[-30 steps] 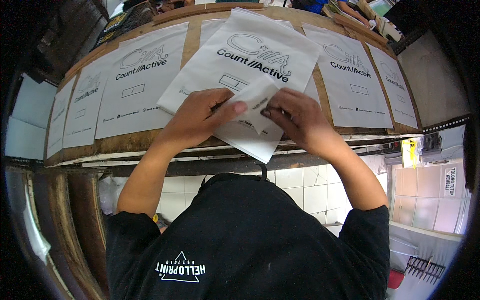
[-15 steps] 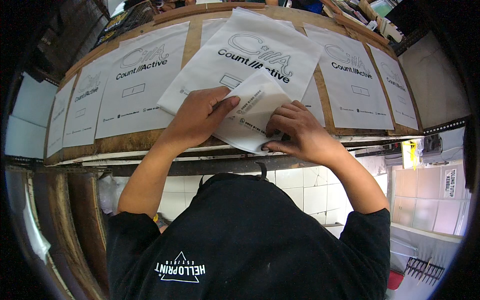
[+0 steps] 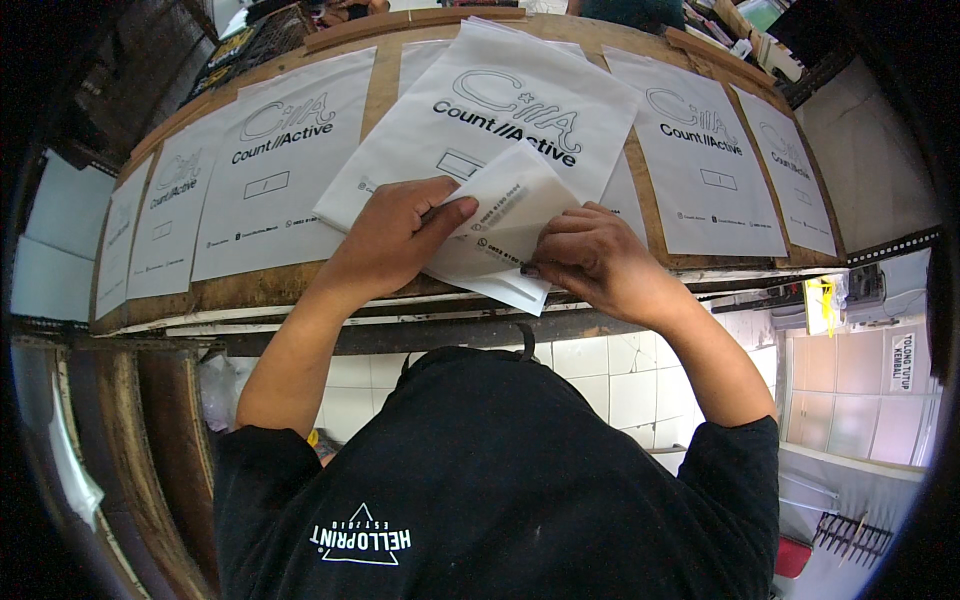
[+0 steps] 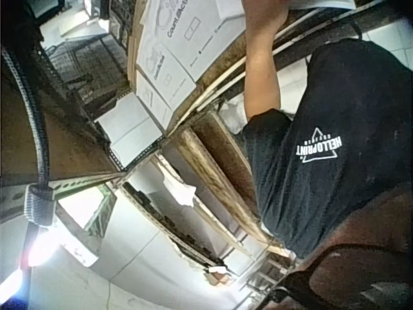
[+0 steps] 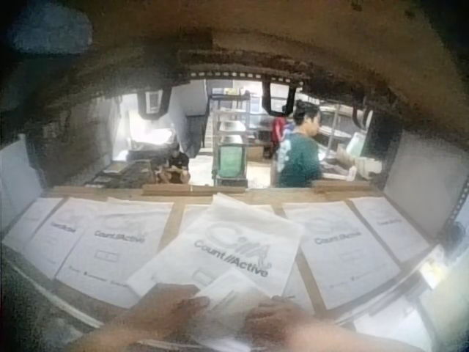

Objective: The person picks up plastic bags from a wooden surface, folds them, and places them onto a metal shelf.

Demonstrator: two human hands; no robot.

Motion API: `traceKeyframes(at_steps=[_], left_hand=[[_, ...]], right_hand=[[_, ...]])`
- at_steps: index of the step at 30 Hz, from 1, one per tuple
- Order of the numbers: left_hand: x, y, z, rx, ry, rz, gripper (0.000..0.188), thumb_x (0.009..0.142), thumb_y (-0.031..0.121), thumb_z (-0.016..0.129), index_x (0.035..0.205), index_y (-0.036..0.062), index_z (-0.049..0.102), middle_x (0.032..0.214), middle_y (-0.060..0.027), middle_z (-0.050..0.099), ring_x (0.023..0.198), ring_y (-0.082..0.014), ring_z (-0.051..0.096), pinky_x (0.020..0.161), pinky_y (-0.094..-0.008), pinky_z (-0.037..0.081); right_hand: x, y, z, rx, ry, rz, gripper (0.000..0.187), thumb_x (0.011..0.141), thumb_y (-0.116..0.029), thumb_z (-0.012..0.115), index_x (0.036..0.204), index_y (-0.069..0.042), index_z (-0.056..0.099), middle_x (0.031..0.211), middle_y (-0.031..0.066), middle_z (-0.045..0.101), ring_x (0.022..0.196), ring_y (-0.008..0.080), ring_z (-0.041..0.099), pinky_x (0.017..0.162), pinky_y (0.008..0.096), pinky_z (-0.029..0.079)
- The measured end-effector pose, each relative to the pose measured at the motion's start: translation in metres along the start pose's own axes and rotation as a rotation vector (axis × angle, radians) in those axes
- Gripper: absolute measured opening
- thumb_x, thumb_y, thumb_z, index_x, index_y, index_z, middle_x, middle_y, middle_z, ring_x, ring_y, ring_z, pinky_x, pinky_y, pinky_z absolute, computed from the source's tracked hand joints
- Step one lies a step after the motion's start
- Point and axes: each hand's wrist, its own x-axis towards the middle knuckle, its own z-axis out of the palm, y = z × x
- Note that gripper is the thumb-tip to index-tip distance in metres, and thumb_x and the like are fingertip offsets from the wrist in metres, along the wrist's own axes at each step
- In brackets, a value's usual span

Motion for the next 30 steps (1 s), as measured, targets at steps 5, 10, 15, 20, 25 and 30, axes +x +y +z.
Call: traceKeyframes(at_steps=[5,10,15,20,25,30], left_hand=[[0.0,-0.002,0.001,-0.025,0.006,0.064,0.044,0.105,0.038,0.052,0.101,-0.004,0.064,0.086,-0.0239,0.065,0.076,-0.0271,0.061,0.074,-0.0398,0.047],[-0.005,-0.003,-0.002,-0.1,-0.046,0.003,0.044,0.102,0.04,0.056,0.105,-0.0032,0.065,0.091,-0.0217,0.067,0.08,-0.0265,0.062,0.075,-0.0396,0.047],[-0.009,0.002,-0.001,-0.05,-0.03,0.115,0.04,0.098,0.036,0.064,0.108,-0.003,0.065,0.095,-0.0199,0.068,0.087,-0.0263,0.064,0.081,-0.0392,0.049],[-0.008,-0.01,0.008,-0.094,0.025,0.148,0.036,0.096,0.032,0.066,0.107,-0.0019,0.066,0.098,-0.0204,0.068,0.089,-0.0334,0.066,0.082,-0.041,0.05],[-0.017,-0.007,0.005,0.058,0.093,0.218,0.026,0.092,0.024,0.07,0.102,-0.0001,0.066,0.097,-0.019,0.067,0.09,-0.0409,0.064,0.081,-0.0426,0.051],[-0.023,0.008,0.006,0.021,0.048,0.25,0.035,0.079,0.029,0.082,0.098,0.0033,0.068,0.104,-0.014,0.065,0.098,-0.0362,0.064,0.085,-0.0418,0.052]], right_hand=[[0.014,-0.014,-0.005,0.042,0.187,0.23,0.011,0.092,-0.009,0.071,0.091,0.002,0.067,0.086,0.0134,0.065,0.075,0.0245,0.063,0.068,0.0358,0.05],[0.026,-0.016,-0.003,0.031,0.286,0.261,0.019,0.093,-0.017,0.07,0.087,0.0,0.066,0.083,0.0154,0.063,0.074,0.032,0.062,0.066,0.0421,0.048],[0.027,-0.018,-0.008,-0.017,0.263,0.257,0.019,0.094,-0.015,0.071,0.088,0.002,0.067,0.083,0.0113,0.064,0.068,0.0193,0.059,0.062,0.0356,0.047],[0.028,-0.014,-0.01,-0.068,0.246,0.262,0.018,0.095,-0.016,0.071,0.089,0.001,0.068,0.084,0.0109,0.065,0.071,0.0184,0.06,0.064,0.0329,0.049],[0.045,0.006,-0.054,-0.123,0.383,0.306,0.018,0.096,-0.018,0.068,0.098,0.0,0.071,0.097,0.0128,0.068,0.085,0.0236,0.066,0.077,0.0327,0.054],[0.069,0.105,-0.099,-0.6,0.362,0.257,0.056,0.092,-0.035,0.073,0.133,-0.001,0.057,0.128,0.0211,0.063,0.126,0.0366,0.056,0.109,0.043,0.044]])
